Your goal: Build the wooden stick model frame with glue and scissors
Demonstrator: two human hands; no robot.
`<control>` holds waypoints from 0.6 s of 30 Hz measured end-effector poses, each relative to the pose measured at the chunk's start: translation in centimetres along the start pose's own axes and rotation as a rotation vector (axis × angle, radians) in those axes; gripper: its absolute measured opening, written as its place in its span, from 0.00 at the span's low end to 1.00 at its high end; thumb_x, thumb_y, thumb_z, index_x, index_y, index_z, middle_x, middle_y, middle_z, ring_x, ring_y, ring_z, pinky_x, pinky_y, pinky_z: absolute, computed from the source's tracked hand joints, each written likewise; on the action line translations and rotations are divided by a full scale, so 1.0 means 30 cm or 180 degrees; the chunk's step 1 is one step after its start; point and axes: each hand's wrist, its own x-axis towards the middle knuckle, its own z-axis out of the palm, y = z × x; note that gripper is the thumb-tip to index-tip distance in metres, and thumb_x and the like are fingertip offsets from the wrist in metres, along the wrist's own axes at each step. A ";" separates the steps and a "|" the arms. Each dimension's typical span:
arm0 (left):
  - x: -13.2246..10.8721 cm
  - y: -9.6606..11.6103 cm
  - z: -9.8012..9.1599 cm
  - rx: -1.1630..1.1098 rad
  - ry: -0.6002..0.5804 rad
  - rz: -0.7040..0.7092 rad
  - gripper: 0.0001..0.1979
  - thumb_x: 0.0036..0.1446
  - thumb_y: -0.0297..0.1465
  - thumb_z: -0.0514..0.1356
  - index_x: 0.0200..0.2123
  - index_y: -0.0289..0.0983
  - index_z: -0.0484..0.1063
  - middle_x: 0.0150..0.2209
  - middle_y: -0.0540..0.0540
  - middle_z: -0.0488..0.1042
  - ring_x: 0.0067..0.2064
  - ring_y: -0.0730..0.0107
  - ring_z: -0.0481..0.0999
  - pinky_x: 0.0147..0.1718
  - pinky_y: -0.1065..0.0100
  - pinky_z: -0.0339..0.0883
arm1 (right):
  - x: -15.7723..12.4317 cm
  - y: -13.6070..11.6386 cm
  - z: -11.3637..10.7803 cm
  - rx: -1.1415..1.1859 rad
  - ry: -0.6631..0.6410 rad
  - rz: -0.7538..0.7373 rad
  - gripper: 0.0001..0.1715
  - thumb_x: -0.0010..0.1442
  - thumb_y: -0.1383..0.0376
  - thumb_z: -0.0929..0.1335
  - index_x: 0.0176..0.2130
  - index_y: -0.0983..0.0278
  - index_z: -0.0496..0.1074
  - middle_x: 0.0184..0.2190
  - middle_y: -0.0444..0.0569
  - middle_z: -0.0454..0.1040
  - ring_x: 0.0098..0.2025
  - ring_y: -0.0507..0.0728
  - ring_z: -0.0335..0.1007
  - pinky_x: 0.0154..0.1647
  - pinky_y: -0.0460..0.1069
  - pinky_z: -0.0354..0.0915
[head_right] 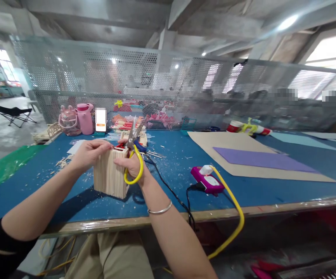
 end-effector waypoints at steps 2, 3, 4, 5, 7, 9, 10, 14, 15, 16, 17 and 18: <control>0.007 -0.003 -0.005 -0.0614 0.0260 -0.0494 0.16 0.46 0.44 0.61 0.25 0.36 0.75 0.28 0.45 0.77 0.32 0.66 0.74 0.30 0.66 0.64 | -0.001 -0.002 0.001 -0.0061 0.0089 -0.0017 0.30 0.36 0.70 0.73 0.40 0.56 0.64 0.32 0.38 0.70 0.33 0.51 0.67 0.36 0.48 0.63; 0.015 -0.006 -0.011 -0.0910 0.0470 -0.0688 0.17 0.46 0.45 0.60 0.26 0.36 0.74 0.29 0.44 0.77 0.33 0.66 0.74 0.29 0.67 0.64 | -0.002 -0.003 0.003 -0.0079 0.0115 -0.0007 0.29 0.36 0.70 0.73 0.40 0.56 0.64 0.31 0.38 0.69 0.32 0.51 0.67 0.35 0.47 0.63; 0.025 -0.010 -0.020 -0.1145 0.0719 -0.0829 0.18 0.47 0.46 0.59 0.27 0.36 0.74 0.31 0.44 0.77 0.34 0.65 0.75 0.27 0.68 0.64 | -0.002 -0.004 0.005 -0.0086 0.0136 -0.0007 0.29 0.36 0.70 0.73 0.40 0.56 0.64 0.31 0.38 0.69 0.32 0.51 0.67 0.35 0.48 0.63; 0.035 -0.016 -0.030 -0.1298 0.0988 -0.0915 0.18 0.49 0.46 0.58 0.28 0.36 0.73 0.33 0.43 0.77 0.36 0.65 0.75 0.27 0.69 0.63 | -0.002 -0.004 0.008 -0.0078 0.0163 -0.0019 0.29 0.36 0.70 0.72 0.39 0.56 0.64 0.31 0.39 0.69 0.32 0.52 0.67 0.35 0.48 0.63; 0.053 -0.034 -0.052 -0.1367 0.1426 -0.0945 0.16 0.52 0.44 0.56 0.33 0.37 0.72 0.37 0.43 0.77 0.38 0.67 0.75 0.28 0.70 0.63 | -0.003 -0.005 0.014 -0.0032 0.0236 -0.0043 0.29 0.35 0.70 0.72 0.39 0.56 0.63 0.31 0.39 0.70 0.33 0.53 0.67 0.36 0.49 0.64; 0.056 -0.057 -0.068 -0.1344 0.1599 -0.0773 0.14 0.55 0.41 0.55 0.39 0.38 0.70 0.38 0.44 0.76 0.38 0.70 0.74 0.29 0.71 0.63 | -0.004 -0.002 0.019 0.0028 0.0336 -0.0032 0.30 0.35 0.70 0.73 0.39 0.56 0.62 0.31 0.39 0.70 0.33 0.53 0.67 0.36 0.49 0.65; 0.050 -0.070 -0.073 -0.1353 0.1578 -0.0609 0.14 0.55 0.40 0.55 0.41 0.39 0.68 0.38 0.45 0.75 0.37 0.72 0.74 0.30 0.71 0.64 | -0.004 0.000 0.020 0.0052 0.0384 -0.0011 0.30 0.35 0.69 0.73 0.39 0.55 0.61 0.31 0.39 0.69 0.34 0.54 0.67 0.36 0.50 0.65; -0.007 -0.113 -0.068 -0.1148 0.0864 -0.0200 0.15 0.50 0.40 0.60 0.38 0.39 0.67 0.31 0.49 0.72 0.31 0.75 0.71 0.29 0.71 0.65 | -0.002 0.010 0.021 0.0063 0.0439 0.0079 0.31 0.36 0.68 0.73 0.40 0.54 0.61 0.32 0.39 0.68 0.35 0.55 0.68 0.39 0.51 0.65; -0.021 -0.120 -0.065 -0.1004 0.0550 -0.0264 0.15 0.47 0.40 0.62 0.35 0.38 0.67 0.29 0.50 0.71 0.30 0.75 0.70 0.29 0.71 0.64 | 0.001 0.011 0.021 0.0026 0.0426 0.0086 0.30 0.37 0.68 0.73 0.40 0.54 0.61 0.32 0.39 0.68 0.35 0.55 0.68 0.39 0.51 0.65; -0.033 -0.125 -0.063 -0.0863 0.0255 -0.0377 0.14 0.45 0.39 0.64 0.32 0.36 0.68 0.28 0.50 0.71 0.29 0.74 0.70 0.29 0.70 0.65 | 0.003 0.012 0.021 -0.0067 0.0410 0.0082 0.30 0.37 0.67 0.73 0.40 0.54 0.61 0.32 0.39 0.68 0.34 0.54 0.67 0.39 0.51 0.65; -0.041 -0.129 -0.062 -0.0741 0.0057 -0.0494 0.14 0.43 0.38 0.65 0.31 0.36 0.69 0.28 0.49 0.72 0.30 0.73 0.71 0.30 0.69 0.65 | 0.006 0.012 0.022 -0.0230 0.0397 0.0065 0.29 0.38 0.66 0.74 0.40 0.54 0.61 0.31 0.39 0.68 0.34 0.54 0.67 0.38 0.51 0.65; -0.047 -0.133 -0.062 -0.0662 -0.0056 -0.0603 0.13 0.43 0.37 0.65 0.30 0.35 0.70 0.28 0.48 0.73 0.30 0.72 0.71 0.32 0.68 0.65 | 0.009 0.010 0.023 -0.0467 0.0387 0.0023 0.27 0.39 0.64 0.74 0.39 0.55 0.62 0.31 0.39 0.67 0.34 0.54 0.66 0.38 0.50 0.64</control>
